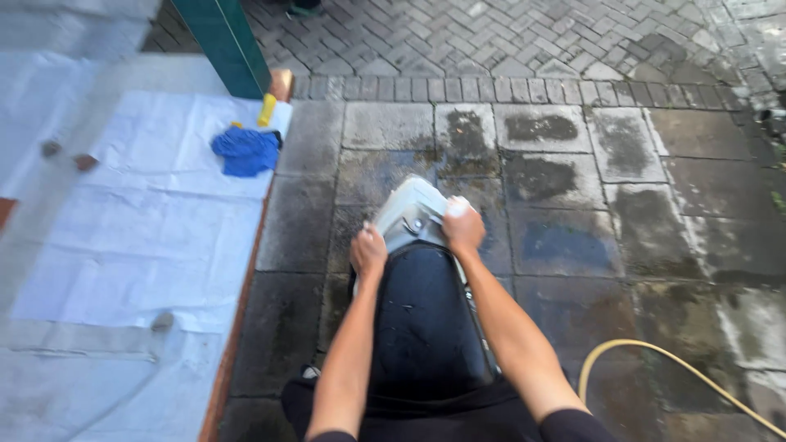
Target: The person scrubs the front fairing of a motorcycle with a soapy sponge. They use both hands to apply the sponge to the surface, cleaning the area around the headlight and the lower front section.
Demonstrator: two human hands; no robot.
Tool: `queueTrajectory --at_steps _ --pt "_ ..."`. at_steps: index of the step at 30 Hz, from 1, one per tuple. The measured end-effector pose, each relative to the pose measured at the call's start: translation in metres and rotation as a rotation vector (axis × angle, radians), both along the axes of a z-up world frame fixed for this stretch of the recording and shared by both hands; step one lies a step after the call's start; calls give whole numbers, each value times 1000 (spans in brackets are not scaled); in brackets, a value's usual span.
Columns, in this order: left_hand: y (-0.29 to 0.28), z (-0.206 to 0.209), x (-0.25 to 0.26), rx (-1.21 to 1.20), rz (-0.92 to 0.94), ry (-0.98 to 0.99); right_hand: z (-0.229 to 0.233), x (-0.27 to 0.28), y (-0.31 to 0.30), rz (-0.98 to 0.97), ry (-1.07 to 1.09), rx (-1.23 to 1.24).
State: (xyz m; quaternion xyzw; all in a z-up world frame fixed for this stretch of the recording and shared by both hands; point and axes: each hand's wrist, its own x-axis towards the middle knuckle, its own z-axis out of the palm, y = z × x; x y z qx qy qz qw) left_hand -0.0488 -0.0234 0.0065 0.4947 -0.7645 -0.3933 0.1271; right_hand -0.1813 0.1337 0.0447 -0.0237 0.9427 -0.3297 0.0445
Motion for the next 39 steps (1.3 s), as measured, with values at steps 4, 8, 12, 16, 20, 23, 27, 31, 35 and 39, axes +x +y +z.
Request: queueTrajectory --at_steps 4,8,12,16,20,23,27,31,35,39 --pt "14 -2 39 64 34 19 -20 7 31 -141 -138 -41" --pt "23 -10 62 43 16 104 -49 33 70 -206 -186 -82" --pt "22 -18 63 -22 8 108 -22 72 88 -202 -155 -256" --pt "18 -24 62 46 -10 175 -35 63 84 -207 -196 -129" --pt "20 -13 56 56 41 119 -34 63 76 -183 -121 -25" --pt "17 -11 39 5 42 129 -24 62 64 -178 -40 16" --pt "2 -32 -2 -52 -22 157 -27 38 50 -124 24 7" --pt "-2 -11 -40 -113 -18 120 -18 20 18 -98 79 35" --pt "-4 10 -83 -283 -125 -65 -11 -7 -19 -39 230 41" --pt "7 40 -116 -338 -241 54 -36 -36 -51 108 429 195"
